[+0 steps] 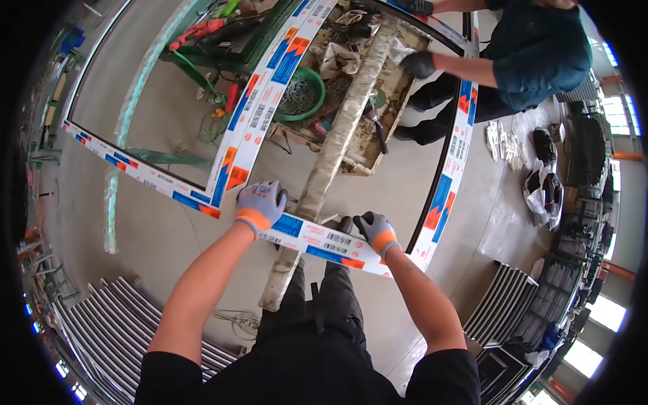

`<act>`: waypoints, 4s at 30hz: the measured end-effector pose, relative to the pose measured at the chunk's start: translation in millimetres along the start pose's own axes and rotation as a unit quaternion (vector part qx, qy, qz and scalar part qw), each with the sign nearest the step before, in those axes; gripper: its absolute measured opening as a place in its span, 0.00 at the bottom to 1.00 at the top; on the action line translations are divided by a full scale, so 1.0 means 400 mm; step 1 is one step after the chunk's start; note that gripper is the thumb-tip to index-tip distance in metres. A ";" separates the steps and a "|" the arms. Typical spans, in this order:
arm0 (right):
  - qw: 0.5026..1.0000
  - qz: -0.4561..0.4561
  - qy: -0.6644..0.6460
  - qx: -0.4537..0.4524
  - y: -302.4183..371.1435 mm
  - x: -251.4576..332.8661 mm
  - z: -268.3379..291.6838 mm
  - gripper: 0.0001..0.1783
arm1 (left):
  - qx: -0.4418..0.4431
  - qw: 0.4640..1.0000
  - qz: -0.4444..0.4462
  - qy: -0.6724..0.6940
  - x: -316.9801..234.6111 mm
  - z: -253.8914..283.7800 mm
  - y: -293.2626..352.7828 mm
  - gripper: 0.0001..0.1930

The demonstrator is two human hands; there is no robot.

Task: The recorder is assembling a large metal window or door frame by applying sealant and using an electric drill to secure the corners.

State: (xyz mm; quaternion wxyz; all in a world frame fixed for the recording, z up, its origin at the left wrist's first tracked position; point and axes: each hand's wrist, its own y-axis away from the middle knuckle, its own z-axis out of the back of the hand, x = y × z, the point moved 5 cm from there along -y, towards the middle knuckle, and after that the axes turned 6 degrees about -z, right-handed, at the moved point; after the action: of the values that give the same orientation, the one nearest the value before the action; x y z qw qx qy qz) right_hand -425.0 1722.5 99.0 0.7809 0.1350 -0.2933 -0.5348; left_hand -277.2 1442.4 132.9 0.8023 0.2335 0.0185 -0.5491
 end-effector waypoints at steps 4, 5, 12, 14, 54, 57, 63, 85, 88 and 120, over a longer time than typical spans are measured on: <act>0.901 -0.109 -0.396 0.137 -0.259 -0.022 -0.066 0.16 | 0.003 1.000 0.022 0.008 0.011 0.007 0.005 0.26; 0.882 -0.107 -0.438 0.141 -0.335 -0.029 -0.090 0.16 | 0.004 1.000 0.024 -0.002 0.004 0.007 0.010 0.26; 0.781 -0.096 -0.616 -0.033 -0.722 0.033 -0.214 0.16 | -0.045 0.999 0.006 -0.007 0.000 -0.012 0.001 0.21; 0.691 -0.098 -0.716 0.019 -0.776 0.104 -0.268 0.18 | -0.044 0.999 0.012 -0.017 0.009 0.006 0.025 0.19; 0.880 0.018 -0.470 0.066 -0.167 -0.012 0.150 0.28 | -0.081 0.993 0.013 -0.085 0.042 -0.059 0.048 0.19; 0.874 0.180 -0.451 0.031 -0.018 0.050 0.252 0.22 | -0.121 0.988 0.007 -0.097 0.081 -0.074 0.092 0.19; 0.919 0.312 -0.209 -0.124 0.133 0.045 0.247 0.22 | -0.082 0.992 -0.047 -0.082 -0.006 -0.023 -0.009 0.15; 0.940 0.188 -0.155 -0.237 0.151 0.011 0.062 0.15 | -0.052 0.975 0.214 -0.011 0.244 -0.186 -0.851 0.16; 0.948 0.172 -0.133 -0.230 0.153 0.010 0.051 0.16 | 0.006 0.979 0.205 -0.014 0.280 -0.226 -0.894 0.18; 0.902 0.270 -0.237 -0.239 0.178 0.010 0.115 0.26 | -0.207 0.715 0.098 0.660 -0.206 0.067 -0.103 0.10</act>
State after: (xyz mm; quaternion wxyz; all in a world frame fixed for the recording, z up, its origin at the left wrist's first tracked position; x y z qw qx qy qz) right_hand -398.0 1751.7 174.1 0.8119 -0.2709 -0.3578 -0.3733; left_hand -352.5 1491.8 165.8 0.6637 0.3652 0.6337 -0.1565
